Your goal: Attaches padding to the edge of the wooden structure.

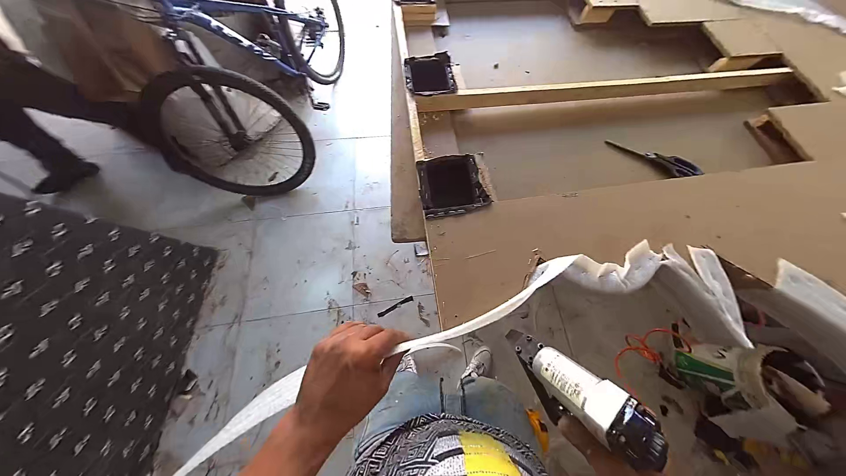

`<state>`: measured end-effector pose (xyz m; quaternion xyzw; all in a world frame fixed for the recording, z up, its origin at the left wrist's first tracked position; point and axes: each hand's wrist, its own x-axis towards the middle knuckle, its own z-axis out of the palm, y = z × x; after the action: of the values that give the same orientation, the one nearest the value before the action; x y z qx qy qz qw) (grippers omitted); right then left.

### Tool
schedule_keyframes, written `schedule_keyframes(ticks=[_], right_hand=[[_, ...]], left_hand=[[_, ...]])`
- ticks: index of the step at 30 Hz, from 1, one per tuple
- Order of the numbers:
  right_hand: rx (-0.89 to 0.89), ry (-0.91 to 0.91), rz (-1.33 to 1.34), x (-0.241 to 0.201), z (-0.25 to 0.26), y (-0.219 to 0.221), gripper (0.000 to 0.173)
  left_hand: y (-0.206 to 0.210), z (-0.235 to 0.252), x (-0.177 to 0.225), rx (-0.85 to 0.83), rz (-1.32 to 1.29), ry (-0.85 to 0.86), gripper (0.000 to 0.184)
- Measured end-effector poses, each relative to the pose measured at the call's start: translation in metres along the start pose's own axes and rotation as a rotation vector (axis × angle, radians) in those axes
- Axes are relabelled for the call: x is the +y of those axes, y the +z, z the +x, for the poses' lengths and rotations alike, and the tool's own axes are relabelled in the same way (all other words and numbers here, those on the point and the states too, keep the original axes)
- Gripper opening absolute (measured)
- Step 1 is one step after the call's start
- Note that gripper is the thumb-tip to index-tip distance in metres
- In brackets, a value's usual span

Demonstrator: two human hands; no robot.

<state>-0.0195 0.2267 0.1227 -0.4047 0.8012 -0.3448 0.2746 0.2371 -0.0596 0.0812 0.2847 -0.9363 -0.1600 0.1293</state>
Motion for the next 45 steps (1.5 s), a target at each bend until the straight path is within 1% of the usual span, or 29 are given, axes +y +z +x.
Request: schedule_keyframes(ticks=[4,8,12,14,16,18,22,25,28,30,32,33,34,35,36,37,38,39,40,42,44,45], right_hand=[[0.081,0.02,-0.062,-0.04,-0.01,0.022,0.044],[0.148,0.028,-0.113,-0.085,-0.008,0.048,0.042],[0.18,0.077,-0.214,-0.12,0.005,0.07,0.04],[0.184,0.115,-0.271,-0.13,0.014,0.08,0.038],[0.165,0.155,-0.306,-0.135,0.02,0.078,0.039],[0.149,0.177,-0.302,-0.142,0.023,0.066,0.04],[0.192,0.235,-0.362,-0.141,0.035,0.045,0.041],[0.208,0.186,-0.419,-0.123,0.047,0.039,0.042],[0.203,0.151,-0.426,-0.12,0.053,0.025,0.043],[0.2,0.13,-0.433,-0.109,0.062,0.021,0.041],[0.177,0.103,-0.436,-0.102,0.064,0.013,0.04],[0.165,0.094,-0.417,-0.101,0.063,0.006,0.04],[0.166,0.1,-0.369,-0.099,0.059,-0.003,0.039],[0.179,0.13,-0.299,-0.095,0.053,-0.011,0.04],[0.194,0.181,-0.225,-0.089,0.046,-0.019,0.041],[0.201,0.244,-0.168,-0.083,0.04,-0.028,0.043],[0.197,0.287,-0.133,-0.074,0.036,-0.037,0.046],[0.182,0.301,-0.121,-0.065,0.034,-0.044,0.047],[0.156,0.291,-0.13,-0.054,0.032,-0.051,0.048],[0.097,0.241,-0.181,-0.038,0.031,-0.06,0.047],[0.038,0.181,-0.216,-0.03,0.033,-0.066,0.044],[0.018,0.16,-0.223,-0.027,0.034,-0.069,0.043]], left_hand=[[0.005,0.008,-0.019,-0.041,-0.11,0.037,0.026],[0.005,0.012,-0.028,-0.059,-0.145,0.104,0.028],[0.005,0.016,-0.035,-0.077,-0.168,0.166,0.029],[0.006,0.018,-0.037,-0.071,-0.18,0.181,0.03],[0.01,0.019,-0.039,-0.063,-0.201,0.184,0.03],[0.012,0.021,-0.043,-0.072,-0.219,0.185,0.03],[0.015,0.023,-0.05,-0.088,-0.241,0.182,0.031],[0.015,0.024,-0.052,-0.1,-0.25,0.187,0.032],[0.014,0.025,-0.053,-0.116,-0.26,0.175,0.03],[0.013,0.025,-0.055,-0.144,-0.251,0.16,0.029],[0.006,0.027,-0.054,-0.221,-0.234,0.143,0.027],[-0.004,0.031,-0.052,-0.287,-0.239,0.124,0.031],[-0.017,0.037,-0.047,-0.331,-0.246,0.105,0.044],[-0.029,0.045,-0.038,-0.332,-0.238,0.093,0.058],[-0.039,0.054,-0.023,-0.301,-0.225,0.089,0.066],[-0.043,0.064,-0.002,-0.25,-0.219,0.091,0.068],[-0.039,0.077,0.021,-0.177,-0.211,0.103,0.066],[-0.025,0.092,0.043,-0.105,-0.196,0.122,0.063],[-0.007,0.108,0.063,-0.073,-0.183,0.14,0.062],[0.031,0.14,0.091,-0.107,-0.165,0.167,0.064],[0.052,0.162,0.102,-0.126,-0.129,0.199,0.047],[0.053,0.168,0.104,-0.163,-0.118,0.203,0.04]])
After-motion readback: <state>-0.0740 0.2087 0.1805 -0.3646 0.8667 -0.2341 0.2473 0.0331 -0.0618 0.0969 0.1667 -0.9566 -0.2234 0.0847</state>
